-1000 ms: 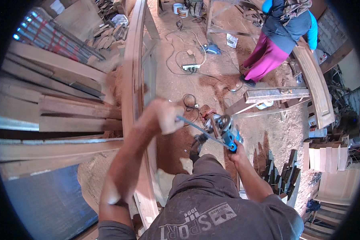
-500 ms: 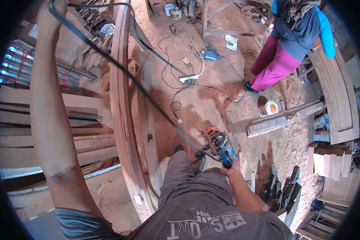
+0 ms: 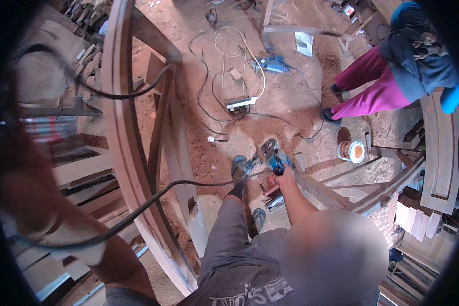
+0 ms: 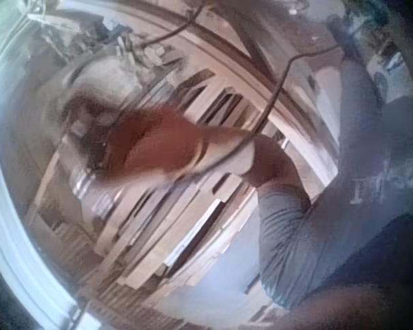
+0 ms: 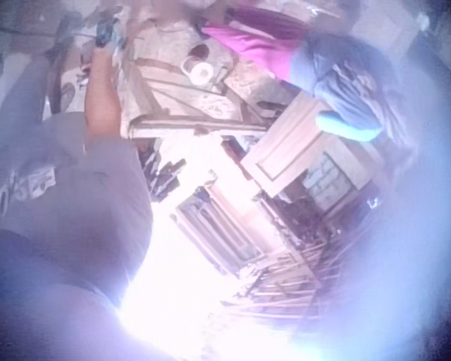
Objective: The person uses a circular saw to cut a long wooden plank on a workbench. They guide the saw along the wood, creating sawdust, and then set the tool down. Another person is visible in the background working with wood.
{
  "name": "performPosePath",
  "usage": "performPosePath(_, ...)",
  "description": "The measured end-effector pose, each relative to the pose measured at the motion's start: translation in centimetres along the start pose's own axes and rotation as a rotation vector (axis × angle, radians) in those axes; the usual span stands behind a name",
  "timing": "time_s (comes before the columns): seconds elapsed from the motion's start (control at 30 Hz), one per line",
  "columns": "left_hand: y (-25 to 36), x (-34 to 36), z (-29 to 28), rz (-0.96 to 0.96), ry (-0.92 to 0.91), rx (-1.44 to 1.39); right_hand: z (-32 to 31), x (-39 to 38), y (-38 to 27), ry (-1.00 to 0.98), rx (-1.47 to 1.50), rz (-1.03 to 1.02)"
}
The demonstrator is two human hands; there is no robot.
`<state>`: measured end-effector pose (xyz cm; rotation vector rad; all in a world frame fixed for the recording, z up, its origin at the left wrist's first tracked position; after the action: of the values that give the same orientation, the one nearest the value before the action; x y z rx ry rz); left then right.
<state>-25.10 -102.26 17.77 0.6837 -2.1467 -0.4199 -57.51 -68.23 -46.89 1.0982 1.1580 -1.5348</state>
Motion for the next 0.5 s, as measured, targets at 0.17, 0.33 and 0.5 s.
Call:
performPosePath(0.17, -9.9, -6.8, 7.6, -0.186, 0.298, -0.724, 5.4, 13.8, -0.5, 0.152, 0.15, -0.092)
performPosePath(0.33, -9.5, -17.5, 12.0, -0.092, 0.357, -0.253, 4.9, 23.4, -1.5, 0.203, -0.032, -0.03)
performPosePath(0.5, -7.8, -27.3, 23.0, -0.227, -0.388, 0.085, -0.5, 25.5, -0.9, 0.291, -0.344, 0.028)
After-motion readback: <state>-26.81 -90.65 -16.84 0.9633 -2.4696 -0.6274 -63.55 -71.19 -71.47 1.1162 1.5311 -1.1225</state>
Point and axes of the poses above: each hand's wrist, its own x-axis towards the middle knuckle, its own z-axis out of the palm, y = z × x, the point moved 1 cm from there along x, towards the middle knuckle, and after that the axes turned 7 degrees about -y, right-handed, at the moved point
